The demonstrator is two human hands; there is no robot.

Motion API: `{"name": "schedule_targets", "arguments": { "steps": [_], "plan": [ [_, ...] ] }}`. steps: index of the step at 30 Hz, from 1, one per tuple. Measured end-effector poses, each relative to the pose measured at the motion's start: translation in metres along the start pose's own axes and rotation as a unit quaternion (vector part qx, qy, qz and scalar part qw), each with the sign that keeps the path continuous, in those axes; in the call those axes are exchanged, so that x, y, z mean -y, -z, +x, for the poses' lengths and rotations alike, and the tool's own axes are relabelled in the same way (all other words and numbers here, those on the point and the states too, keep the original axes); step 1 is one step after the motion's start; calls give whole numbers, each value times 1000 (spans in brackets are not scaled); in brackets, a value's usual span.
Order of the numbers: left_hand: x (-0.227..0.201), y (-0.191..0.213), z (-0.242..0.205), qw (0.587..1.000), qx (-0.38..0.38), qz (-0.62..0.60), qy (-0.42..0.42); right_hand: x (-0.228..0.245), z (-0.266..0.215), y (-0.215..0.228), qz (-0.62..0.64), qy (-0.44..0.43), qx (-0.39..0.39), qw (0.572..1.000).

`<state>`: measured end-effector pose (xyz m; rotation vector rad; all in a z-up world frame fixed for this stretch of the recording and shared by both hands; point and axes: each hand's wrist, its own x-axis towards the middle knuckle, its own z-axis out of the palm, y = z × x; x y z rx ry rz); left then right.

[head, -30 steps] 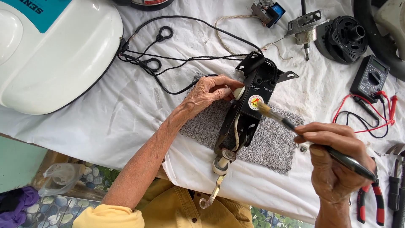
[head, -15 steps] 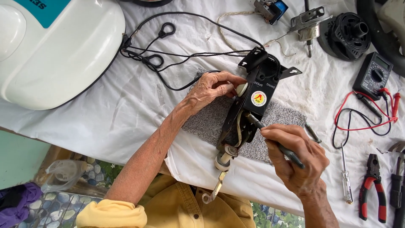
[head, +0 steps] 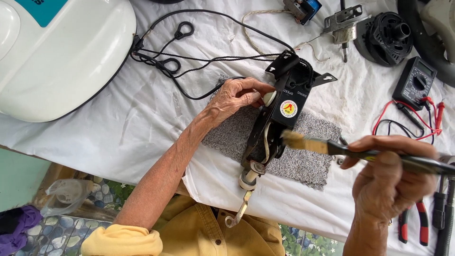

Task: Cleaning an appliance component using a small brush in a workshop setting.

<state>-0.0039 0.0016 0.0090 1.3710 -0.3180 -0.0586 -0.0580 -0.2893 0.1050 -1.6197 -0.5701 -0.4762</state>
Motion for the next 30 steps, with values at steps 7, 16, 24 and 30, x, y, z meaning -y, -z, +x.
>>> {"name": "schedule_targets", "arguments": {
  "steps": [7,16,24,30],
  "plan": [
    [5,0,2,1000,-2,-9,6,-12,-14,6,-112,57,-39,991],
    [6,-1,1,1000,4,-5,1,-21,-28,3,-11,42,-44,998],
    [5,-1,2,1000,4,-9,1,-15,-25,6,-91,13,10,996],
    [9,-4,2,999,-34,-21,-13,-77,-32,16,-338,127,172,917]
  ]
}}
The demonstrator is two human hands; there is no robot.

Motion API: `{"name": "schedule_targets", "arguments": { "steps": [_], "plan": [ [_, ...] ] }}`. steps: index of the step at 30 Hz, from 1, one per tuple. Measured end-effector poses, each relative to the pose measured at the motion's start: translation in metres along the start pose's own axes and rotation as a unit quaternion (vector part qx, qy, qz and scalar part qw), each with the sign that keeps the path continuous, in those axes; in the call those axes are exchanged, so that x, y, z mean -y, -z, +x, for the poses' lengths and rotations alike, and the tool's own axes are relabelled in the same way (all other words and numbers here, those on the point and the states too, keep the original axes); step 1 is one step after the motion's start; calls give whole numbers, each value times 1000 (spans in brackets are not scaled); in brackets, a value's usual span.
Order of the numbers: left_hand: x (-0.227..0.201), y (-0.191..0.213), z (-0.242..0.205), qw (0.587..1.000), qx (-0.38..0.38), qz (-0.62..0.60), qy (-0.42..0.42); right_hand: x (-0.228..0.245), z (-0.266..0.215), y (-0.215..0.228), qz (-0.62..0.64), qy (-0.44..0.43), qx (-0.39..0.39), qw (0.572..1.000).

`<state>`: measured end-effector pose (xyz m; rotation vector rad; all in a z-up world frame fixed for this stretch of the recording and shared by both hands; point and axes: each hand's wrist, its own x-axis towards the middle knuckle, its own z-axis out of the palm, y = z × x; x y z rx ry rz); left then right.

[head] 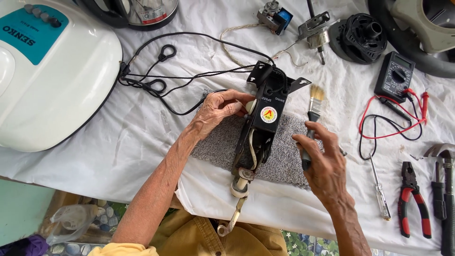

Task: Cleaning an appliance component using a small brush in a workshop setting.

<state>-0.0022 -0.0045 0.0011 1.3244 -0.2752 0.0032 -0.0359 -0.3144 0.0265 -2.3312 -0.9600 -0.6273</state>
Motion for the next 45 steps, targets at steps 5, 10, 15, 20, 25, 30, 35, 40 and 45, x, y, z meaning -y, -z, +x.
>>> {"name": "schedule_targets", "arguments": {
  "steps": [5,10,15,20,25,30,35,40,45],
  "plan": [
    [1,0,0,1000,-3,-3,-3,0,-2,1,-41,-27,143,988],
    [-2,-3,0,1000,-6,-9,-2,-18,15,3,-99,-15,137,985],
    [9,1,2,1000,-8,-23,0,-59,81,-20,108,-125,8,986],
    [5,2,3,999,-11,-30,-12,-76,105,-45,225,-167,71,957],
    [1,5,3,998,-14,-62,-20,-77,116,-29,166,-106,89,976],
    [-14,2,1,998,-14,-63,24,-32,164,17,80,-135,156,975],
    [2,7,1,998,3,-45,-35,-32,169,-17,93,-74,131,984],
    [13,7,4,997,1,-66,-34,-19,167,-25,216,-192,98,952],
    [17,3,4,995,-16,-95,-20,-10,170,-22,218,-22,129,967]
  ]
}}
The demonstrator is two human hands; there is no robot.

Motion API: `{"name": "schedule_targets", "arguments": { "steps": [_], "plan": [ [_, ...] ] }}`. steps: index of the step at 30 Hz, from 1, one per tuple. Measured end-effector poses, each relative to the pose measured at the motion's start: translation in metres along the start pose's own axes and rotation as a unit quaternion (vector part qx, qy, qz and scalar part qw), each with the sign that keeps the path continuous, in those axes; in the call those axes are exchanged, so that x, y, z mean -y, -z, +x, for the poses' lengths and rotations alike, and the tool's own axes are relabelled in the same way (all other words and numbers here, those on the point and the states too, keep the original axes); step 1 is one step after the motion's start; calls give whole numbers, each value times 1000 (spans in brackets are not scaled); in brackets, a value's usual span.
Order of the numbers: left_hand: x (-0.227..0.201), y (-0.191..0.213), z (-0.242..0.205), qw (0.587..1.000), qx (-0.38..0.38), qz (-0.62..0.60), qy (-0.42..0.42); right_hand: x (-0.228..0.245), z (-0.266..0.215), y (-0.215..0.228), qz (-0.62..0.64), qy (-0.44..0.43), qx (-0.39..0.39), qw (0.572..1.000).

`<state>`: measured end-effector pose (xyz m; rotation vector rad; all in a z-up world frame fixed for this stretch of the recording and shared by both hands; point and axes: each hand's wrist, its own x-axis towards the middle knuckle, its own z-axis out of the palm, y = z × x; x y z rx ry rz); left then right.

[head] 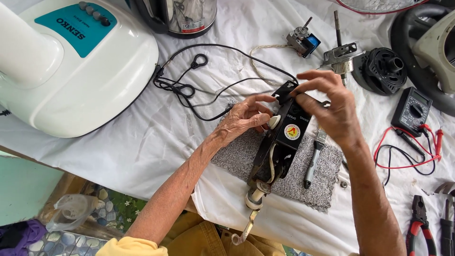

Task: Cleaning an appliance component using a small brush in a workshop setting.

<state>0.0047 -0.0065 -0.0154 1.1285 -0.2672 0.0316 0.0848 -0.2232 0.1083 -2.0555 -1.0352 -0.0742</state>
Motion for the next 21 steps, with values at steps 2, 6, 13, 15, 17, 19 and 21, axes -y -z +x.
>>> {"name": "schedule_targets", "arguments": {
  "steps": [2,6,13,15,17,19,21],
  "plan": [
    [1,3,2,1000,8,-18,-6,14,-1,-18,-99,78,-20,992],
    [-26,-4,-4,997,16,-72,-18,34,-18,-38,-260,189,-22,947],
    [-23,1,-1,991,-7,-135,-20,-25,-52,25,-139,-18,-104,985],
    [-28,1,0,985,-4,-173,-18,-67,-58,20,-29,-106,-34,993],
    [-5,15,5,982,-1,-188,-22,-97,-62,6,10,-114,-33,993],
    [5,23,8,979,-1,-203,-26,-116,-63,-7,49,-122,-30,991],
    [5,23,8,975,-11,-223,-20,-122,-64,-16,46,-102,-84,990]
  ]
}}
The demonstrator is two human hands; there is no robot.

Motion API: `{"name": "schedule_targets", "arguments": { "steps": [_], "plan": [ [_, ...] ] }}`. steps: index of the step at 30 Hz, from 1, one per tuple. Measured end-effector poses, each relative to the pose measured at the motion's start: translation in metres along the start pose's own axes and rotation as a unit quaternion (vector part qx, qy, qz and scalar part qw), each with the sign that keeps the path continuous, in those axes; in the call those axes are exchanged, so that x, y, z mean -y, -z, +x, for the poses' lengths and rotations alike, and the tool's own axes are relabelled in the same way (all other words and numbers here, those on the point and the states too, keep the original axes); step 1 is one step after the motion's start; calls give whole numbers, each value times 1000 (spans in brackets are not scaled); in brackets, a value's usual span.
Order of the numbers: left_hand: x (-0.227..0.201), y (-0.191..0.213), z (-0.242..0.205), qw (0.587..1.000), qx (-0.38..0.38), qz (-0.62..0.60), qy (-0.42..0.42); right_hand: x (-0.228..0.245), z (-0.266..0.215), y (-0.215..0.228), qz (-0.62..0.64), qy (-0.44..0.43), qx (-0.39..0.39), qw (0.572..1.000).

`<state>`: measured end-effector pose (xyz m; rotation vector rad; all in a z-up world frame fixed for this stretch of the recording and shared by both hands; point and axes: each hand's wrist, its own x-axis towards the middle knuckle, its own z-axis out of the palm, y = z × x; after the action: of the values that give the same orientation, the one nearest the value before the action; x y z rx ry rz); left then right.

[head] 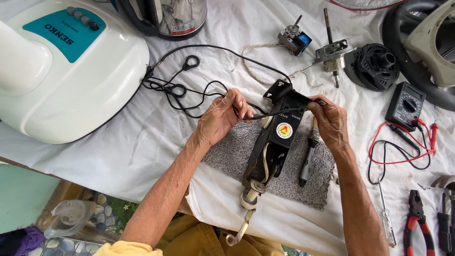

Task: Cleaning an appliance component using a small brush in a workshop setting.

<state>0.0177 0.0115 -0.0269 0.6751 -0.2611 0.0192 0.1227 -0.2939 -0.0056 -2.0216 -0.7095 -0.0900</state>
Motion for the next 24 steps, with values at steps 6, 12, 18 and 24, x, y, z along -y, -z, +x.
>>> {"name": "schedule_targets", "arguments": {
  "steps": [6,12,18,24],
  "plan": [
    [-1,-3,1,999,-33,-19,-21,46,6,-9,-29,58,-66,996],
    [-3,-8,-2,1000,-6,-23,-19,103,14,6,-105,136,-86,981],
    [-7,-10,-5,999,-11,-39,-13,79,37,-14,-131,144,-78,978],
    [-31,-21,-9,994,-30,88,-61,135,48,-11,-235,157,-46,958]
  ]
}}
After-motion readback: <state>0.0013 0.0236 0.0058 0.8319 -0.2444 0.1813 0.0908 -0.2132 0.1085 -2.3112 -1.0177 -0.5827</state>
